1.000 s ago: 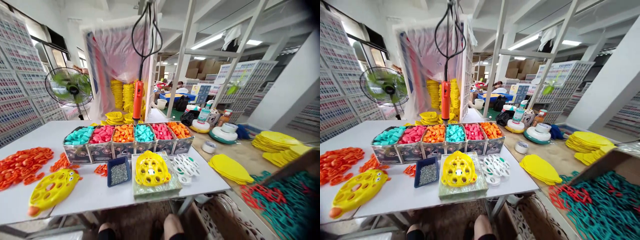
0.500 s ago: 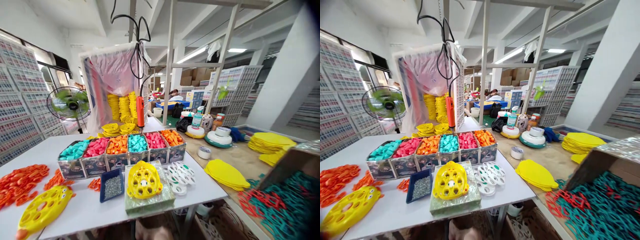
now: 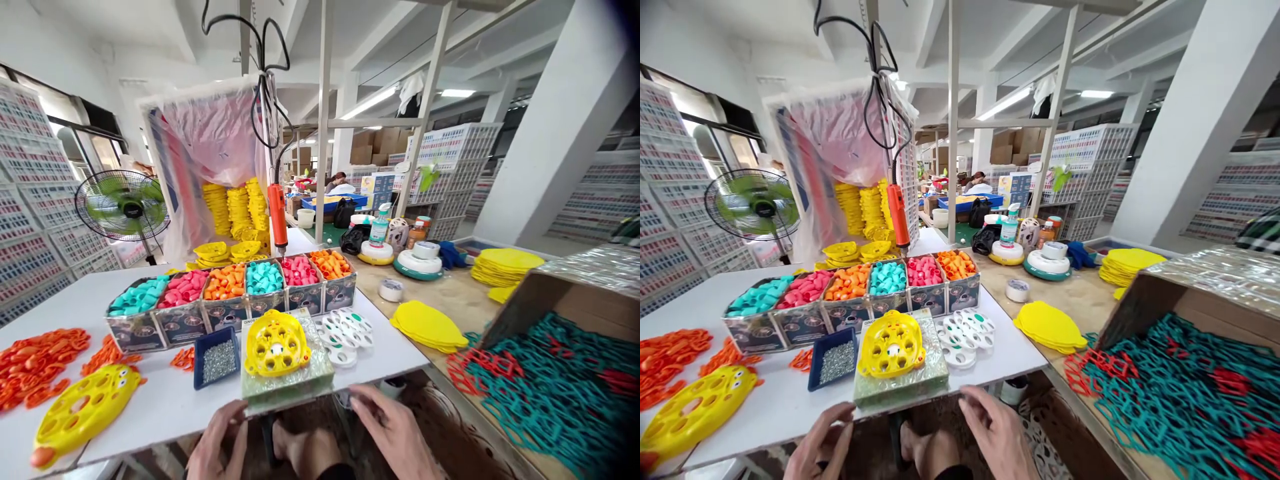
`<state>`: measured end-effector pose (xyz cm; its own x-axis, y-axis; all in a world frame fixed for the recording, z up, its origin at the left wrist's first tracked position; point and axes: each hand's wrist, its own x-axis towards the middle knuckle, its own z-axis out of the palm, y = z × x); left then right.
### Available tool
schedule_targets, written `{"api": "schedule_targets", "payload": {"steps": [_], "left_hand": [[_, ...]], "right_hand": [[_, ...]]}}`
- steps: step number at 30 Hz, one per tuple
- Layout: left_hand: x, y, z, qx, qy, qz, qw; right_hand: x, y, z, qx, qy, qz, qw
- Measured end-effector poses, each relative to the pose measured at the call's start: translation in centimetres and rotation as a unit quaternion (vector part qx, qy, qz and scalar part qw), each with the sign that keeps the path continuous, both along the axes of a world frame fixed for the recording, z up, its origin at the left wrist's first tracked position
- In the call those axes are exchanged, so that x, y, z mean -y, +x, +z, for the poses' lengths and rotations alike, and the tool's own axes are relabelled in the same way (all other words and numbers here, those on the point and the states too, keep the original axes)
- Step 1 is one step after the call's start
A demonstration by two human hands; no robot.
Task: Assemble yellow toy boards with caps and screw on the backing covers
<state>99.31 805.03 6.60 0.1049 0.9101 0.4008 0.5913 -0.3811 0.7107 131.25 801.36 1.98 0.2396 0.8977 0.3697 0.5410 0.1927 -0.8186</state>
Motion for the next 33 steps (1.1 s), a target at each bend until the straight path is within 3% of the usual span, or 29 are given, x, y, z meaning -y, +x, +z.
{"api": "schedule_targets", "payload": {"steps": [5,8,11,14,17,19,21,24,28,33], "left_hand": [[-1.7,1.1,0.1,-0.033,0.091,0.03,0.995],[-2.6,0.8,-0.8,-0.063,0.123,0.037,0.99],[-3.6,0.1,-1.1,-0.087,0.154,0.025,0.984],[-5.1,0.3,0.4,-0.102,0.245,-0.027,0.964],[-7.6,2.9,3.8,-0.112,0.291,-0.088,0.946],[-9.9,6.0,6.5,-0.138,0.291,-0.122,0.939],[-12.9,9.6,8.9,-0.212,0.244,-0.15,0.934],[-18.2,14.6,11.0,-0.322,0.179,-0.13,0.921],[-23.9,18.5,10.8,-0.366,0.153,-0.106,0.912],[-26.3,19.2,9.9,-0.384,0.123,-0.094,0.91]], "right_hand": [[-2.8,-2.2,4.7,0.053,0.074,0.02,0.996],[-4.3,-2.8,5.6,0.071,0.081,0.031,0.994],[-6.2,-1.2,6.1,0.079,0.07,0.024,0.994],[-9.1,2.5,7.5,0.1,0.056,-0.014,0.993],[-13.1,6.7,9.7,0.132,0.047,-0.039,0.989],[-16.2,8.9,11.2,0.161,0.034,-0.042,0.985],[-19.5,10.1,12.4,0.196,0.018,-0.035,0.98],[-24.0,10.3,13.5,0.252,-0.003,-0.014,0.968],[-28.3,9.9,13.8,0.32,-0.033,0.02,0.947],[-30.5,10.0,13.1,0.366,-0.075,0.039,0.927]]}}
